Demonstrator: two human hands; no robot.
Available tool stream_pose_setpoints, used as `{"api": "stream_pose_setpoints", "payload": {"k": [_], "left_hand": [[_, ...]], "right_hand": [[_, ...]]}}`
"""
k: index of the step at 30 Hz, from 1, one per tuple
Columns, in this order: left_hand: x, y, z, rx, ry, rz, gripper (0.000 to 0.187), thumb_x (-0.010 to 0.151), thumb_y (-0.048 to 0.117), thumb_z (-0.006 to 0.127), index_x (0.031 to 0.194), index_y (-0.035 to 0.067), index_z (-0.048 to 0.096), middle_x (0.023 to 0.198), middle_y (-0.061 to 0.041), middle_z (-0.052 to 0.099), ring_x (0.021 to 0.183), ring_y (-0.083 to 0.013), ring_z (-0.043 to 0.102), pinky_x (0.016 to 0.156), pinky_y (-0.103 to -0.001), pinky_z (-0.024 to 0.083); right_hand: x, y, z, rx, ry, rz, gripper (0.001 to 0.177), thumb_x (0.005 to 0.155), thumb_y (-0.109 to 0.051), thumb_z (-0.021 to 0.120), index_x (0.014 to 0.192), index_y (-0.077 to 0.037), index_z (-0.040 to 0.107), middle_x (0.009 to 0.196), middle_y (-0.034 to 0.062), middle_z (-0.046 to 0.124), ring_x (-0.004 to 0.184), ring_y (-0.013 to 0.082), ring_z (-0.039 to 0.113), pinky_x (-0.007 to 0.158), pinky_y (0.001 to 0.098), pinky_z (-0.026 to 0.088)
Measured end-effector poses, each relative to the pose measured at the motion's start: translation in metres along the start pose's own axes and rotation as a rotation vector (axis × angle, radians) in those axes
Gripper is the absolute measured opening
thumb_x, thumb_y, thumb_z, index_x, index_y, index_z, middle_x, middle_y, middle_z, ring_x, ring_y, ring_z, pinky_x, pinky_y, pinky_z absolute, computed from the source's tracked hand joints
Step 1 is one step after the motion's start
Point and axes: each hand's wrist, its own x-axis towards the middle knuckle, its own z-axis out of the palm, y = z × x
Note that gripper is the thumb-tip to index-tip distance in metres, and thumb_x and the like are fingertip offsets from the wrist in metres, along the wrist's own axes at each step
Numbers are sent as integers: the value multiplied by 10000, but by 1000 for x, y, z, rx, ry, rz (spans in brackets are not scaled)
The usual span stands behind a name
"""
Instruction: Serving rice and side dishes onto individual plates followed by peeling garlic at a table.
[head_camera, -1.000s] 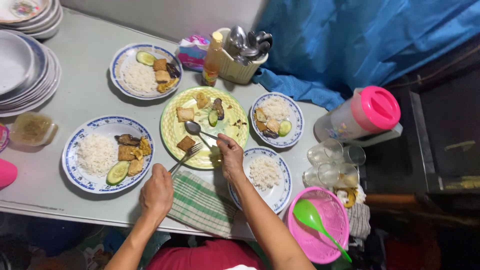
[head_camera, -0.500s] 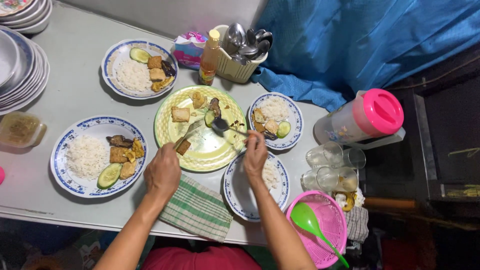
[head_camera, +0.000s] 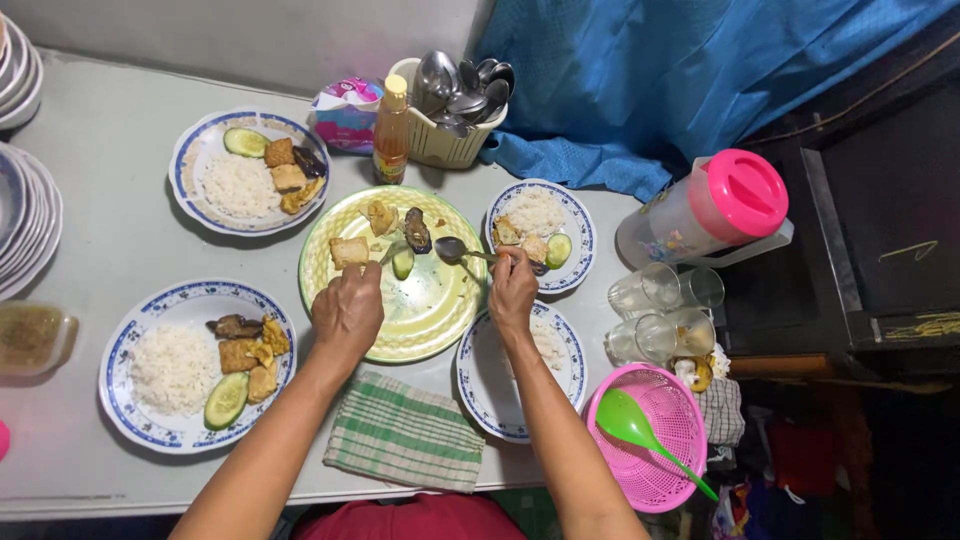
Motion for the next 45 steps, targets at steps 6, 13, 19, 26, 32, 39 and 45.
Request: {"api": "stream_pose_setpoints", "payload": {"k": [6, 13, 19, 26, 32, 39, 45], "left_hand": [[16, -14, -3, -51, -47, -33, 121, 918, 152, 533, 996, 141, 624, 796, -126, 629, 723, -384, 737, 618, -519, 610], [43, -27, 15, -39, -47, 13, 173, 930, 128, 490, 1027, 97, 630, 792, -137, 625, 719, -407, 736, 616, -539, 608], [47, -34, 19, -82, -57, -1, 188, 940, 147, 507, 1071, 114, 637, 807, -141, 626, 730, -404, 739, 627, -545, 612], [41, -32, -11, -259, -283, -176, 304, 994, 235, 426, 1203, 211, 645, 1013, -152, 676, 926, -443, 736, 820, -605, 591], [7, -9, -35, -350, -382, -105, 370, 1009, 262, 398, 1289, 270, 640, 1099, -124, 702, 1031, -416, 717, 889, -593, 580], [-52, 17, -12, -432, -336, 132, 389, 955, 132, 487, 1290, 194, 675, 1063, -86, 743, 869, -361, 707, 687, -509, 533], [-58, 37, -37, -292, -521, 129, 385, 923, 161, 489, 1271, 239, 635, 1035, -77, 722, 899, -404, 696, 684, -578, 544]], "right_hand": [[-4, -8, 5, 3, 32, 19, 158, 1011, -197, 540, 1028, -183, 697, 642, 45, 683, 652, 238, 688, 687, 384, 562], [-4, -7, 13, -77, 47, 142, 164, 994, -197, 519, 990, -198, 683, 619, 54, 678, 675, 276, 691, 718, 407, 558], [-8, -48, 44, 115, 24, 332, 199, 1002, -248, 503, 1055, -188, 685, 680, 26, 717, 646, 183, 661, 679, 370, 549], [-21, -51, 14, 604, 27, 801, 250, 1048, -115, 471, 1235, -47, 623, 770, 38, 668, 648, 69, 642, 557, 148, 572], [-56, -10, -56, 633, 160, 773, 253, 1016, -95, 491, 1203, -24, 646, 757, 97, 700, 636, 82, 670, 545, 149, 580], [-129, 6, -150, 655, 246, 617, 222, 1013, -151, 598, 1158, 12, 635, 772, 129, 664, 675, 162, 621, 610, 232, 484], [-172, 25, -139, 392, 249, 562, 191, 1027, -132, 532, 1104, -31, 674, 748, 102, 667, 653, 135, 604, 579, 242, 501]]}}
